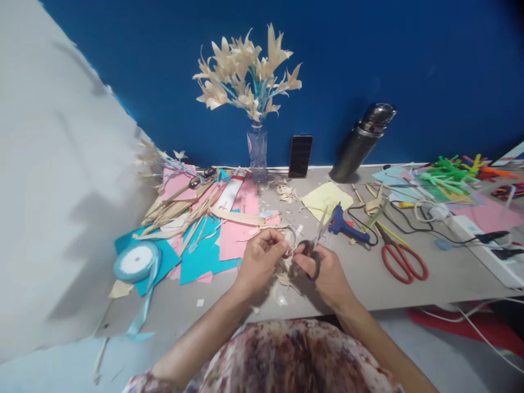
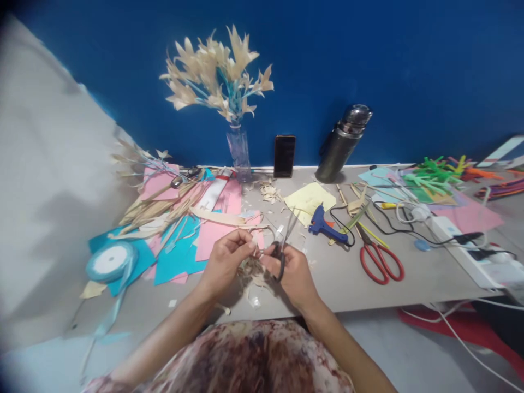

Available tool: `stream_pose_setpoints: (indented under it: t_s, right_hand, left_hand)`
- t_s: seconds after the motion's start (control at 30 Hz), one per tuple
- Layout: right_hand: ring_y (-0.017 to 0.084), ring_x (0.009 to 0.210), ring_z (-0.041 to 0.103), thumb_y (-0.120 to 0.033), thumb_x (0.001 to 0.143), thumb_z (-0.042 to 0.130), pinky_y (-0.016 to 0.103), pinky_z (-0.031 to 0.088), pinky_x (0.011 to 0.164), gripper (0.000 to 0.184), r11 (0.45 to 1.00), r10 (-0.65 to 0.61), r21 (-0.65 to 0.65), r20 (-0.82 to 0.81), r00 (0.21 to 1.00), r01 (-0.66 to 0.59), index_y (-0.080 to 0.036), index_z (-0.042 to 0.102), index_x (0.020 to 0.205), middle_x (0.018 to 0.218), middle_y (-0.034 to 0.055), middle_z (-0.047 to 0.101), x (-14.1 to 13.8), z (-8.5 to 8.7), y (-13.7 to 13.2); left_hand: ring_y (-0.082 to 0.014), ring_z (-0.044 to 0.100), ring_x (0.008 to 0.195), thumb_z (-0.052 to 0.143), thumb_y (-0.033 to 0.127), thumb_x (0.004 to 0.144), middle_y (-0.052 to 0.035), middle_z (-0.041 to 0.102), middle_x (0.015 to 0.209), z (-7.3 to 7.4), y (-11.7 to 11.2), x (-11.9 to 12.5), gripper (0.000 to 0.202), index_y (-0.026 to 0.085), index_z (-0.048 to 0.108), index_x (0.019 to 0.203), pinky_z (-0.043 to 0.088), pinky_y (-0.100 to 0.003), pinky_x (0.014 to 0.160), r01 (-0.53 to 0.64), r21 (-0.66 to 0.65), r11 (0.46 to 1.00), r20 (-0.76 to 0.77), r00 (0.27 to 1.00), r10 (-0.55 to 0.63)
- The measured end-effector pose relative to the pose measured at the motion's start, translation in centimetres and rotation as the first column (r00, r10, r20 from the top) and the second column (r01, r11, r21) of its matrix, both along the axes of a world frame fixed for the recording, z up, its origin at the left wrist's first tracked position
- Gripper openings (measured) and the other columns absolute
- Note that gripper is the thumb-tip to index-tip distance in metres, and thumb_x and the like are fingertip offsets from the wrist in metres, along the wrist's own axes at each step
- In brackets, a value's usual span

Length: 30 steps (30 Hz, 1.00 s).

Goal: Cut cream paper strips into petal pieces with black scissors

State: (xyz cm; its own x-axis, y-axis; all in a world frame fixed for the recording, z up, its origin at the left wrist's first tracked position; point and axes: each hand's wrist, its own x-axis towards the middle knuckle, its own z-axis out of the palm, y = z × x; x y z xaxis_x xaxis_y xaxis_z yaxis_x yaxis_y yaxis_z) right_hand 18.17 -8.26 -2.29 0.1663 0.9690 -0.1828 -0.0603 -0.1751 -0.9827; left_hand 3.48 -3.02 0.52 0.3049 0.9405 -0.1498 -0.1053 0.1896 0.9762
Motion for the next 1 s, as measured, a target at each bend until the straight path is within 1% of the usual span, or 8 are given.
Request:
stream_pose_setpoints:
  t_s: [0.1,0.2,0.33,0.43,0.53,0.7,0.87,1.0]
  right_hand:
    - [0.012,0.061,0.055,-0.037,0.069,0.08,0.021,0.043,0.054,0.035,1.0,-0.006,0.026,-0.09,0.996,0.008,-0.016,0.065,0.092,0.074,0.0,0.064,0.8,1.2,0.8]
    - [0.01,0.056,0.053,-0.033,0.066,0.081,0.02,0.041,0.051,0.032,0.998,0.07,0.003,-0.134,0.989,-0.07,-0.016,0.065,0.088,0.068,-0.0022,0.062,1.2,2.1,1.4]
    - [0.01,0.05,0.053,-0.032,0.066,0.079,0.021,0.04,0.048,0.026,0.999,0.048,-0.012,-0.176,0.983,-0.051,-0.016,0.063,0.08,0.059,-0.0045,0.058,0.8,2.4,1.5]
    - [0.013,0.05,0.057,-0.031,0.066,0.078,0.023,0.044,0.05,0.027,1.0,-0.007,-0.001,-0.273,0.962,0.007,-0.017,0.061,0.081,0.059,-0.0043,0.06,0.1,2.3,1.5]
    - [0.014,0.053,0.059,-0.03,0.067,0.078,0.025,0.046,0.054,0.028,0.999,0.033,0.026,-0.372,0.928,-0.025,-0.018,0.06,0.083,0.061,-0.0033,0.062,-0.1,2.2,1.5]
    - [0.011,0.05,0.052,-0.031,0.066,0.078,0.021,0.038,0.048,0.031,0.994,0.107,0.049,-0.354,0.929,-0.096,-0.015,0.063,0.087,0.055,-0.0059,0.055,0.7,2.2,1.7]
    - [0.014,0.054,0.059,-0.029,0.064,0.078,0.022,0.044,0.05,0.029,0.994,0.082,-0.044,-0.265,0.961,-0.097,-0.016,0.062,0.084,0.06,-0.0017,0.065,0.4,2.7,1.5]
    - [0.014,0.052,0.059,-0.027,0.062,0.078,0.023,0.043,0.05,0.026,0.987,0.128,-0.046,-0.355,0.926,-0.154,-0.017,0.06,0.079,0.058,-0.0019,0.063,0.3,2.9,1.7]
  left_hand:
    - [-0.01,0.051,0.058,0.066,0.021,0.076,0.0023,0.058,0.062,-0.1,-0.1,-0.2,0.012,0.016,0.057,0.07,0.039,-0.022,0.058,0.082,0.035,0.996,-0.09,0.993,-0.079]
    - [-0.0097,0.05,0.058,0.066,0.022,0.078,0.0022,0.057,0.063,-0.4,0.0,-0.5,0.012,0.016,0.058,0.072,0.038,-0.022,0.057,0.207,0.057,0.977,-0.134,0.971,-0.198]
    - [-0.0132,0.057,0.07,0.072,0.027,0.077,-0.0016,0.063,0.075,-0.6,0.1,-0.8,0.017,0.015,0.06,0.08,0.043,-0.024,0.066,0.325,0.044,0.945,-0.03,0.946,-0.323]
    - [-0.0147,0.06,0.07,0.073,0.031,0.077,-0.004,0.066,0.075,-1.0,-0.1,-0.6,0.02,0.015,0.061,0.079,0.045,-0.026,0.068,0.295,0.002,0.955,0.063,0.953,-0.295]
    - [-0.0134,0.059,0.064,0.071,0.031,0.079,-0.0039,0.066,0.069,-1.3,-0.2,-0.5,0.02,0.015,0.061,0.075,0.044,-0.025,0.066,0.226,-0.04,0.973,0.143,0.965,-0.218]
    - [-0.014,0.06,0.064,0.072,0.026,0.077,-0.0045,0.068,0.067,-1.2,0.4,-0.6,0.014,0.014,0.064,0.073,0.045,-0.025,0.067,0.277,-0.1,0.956,0.213,0.944,-0.251]
    - [-0.0122,0.058,0.06,0.073,0.022,0.074,-0.0019,0.065,0.063,-1.2,0.8,-0.6,0.013,0.015,0.063,0.068,0.044,-0.023,0.063,0.282,-0.121,0.952,0.142,0.954,-0.264]
    - [-0.0126,0.058,0.059,0.073,0.021,0.073,-0.0023,0.066,0.061,-1.3,1.0,-0.6,0.013,0.015,0.063,0.067,0.044,-0.025,0.064,0.365,-0.121,0.923,0.188,0.921,-0.34]
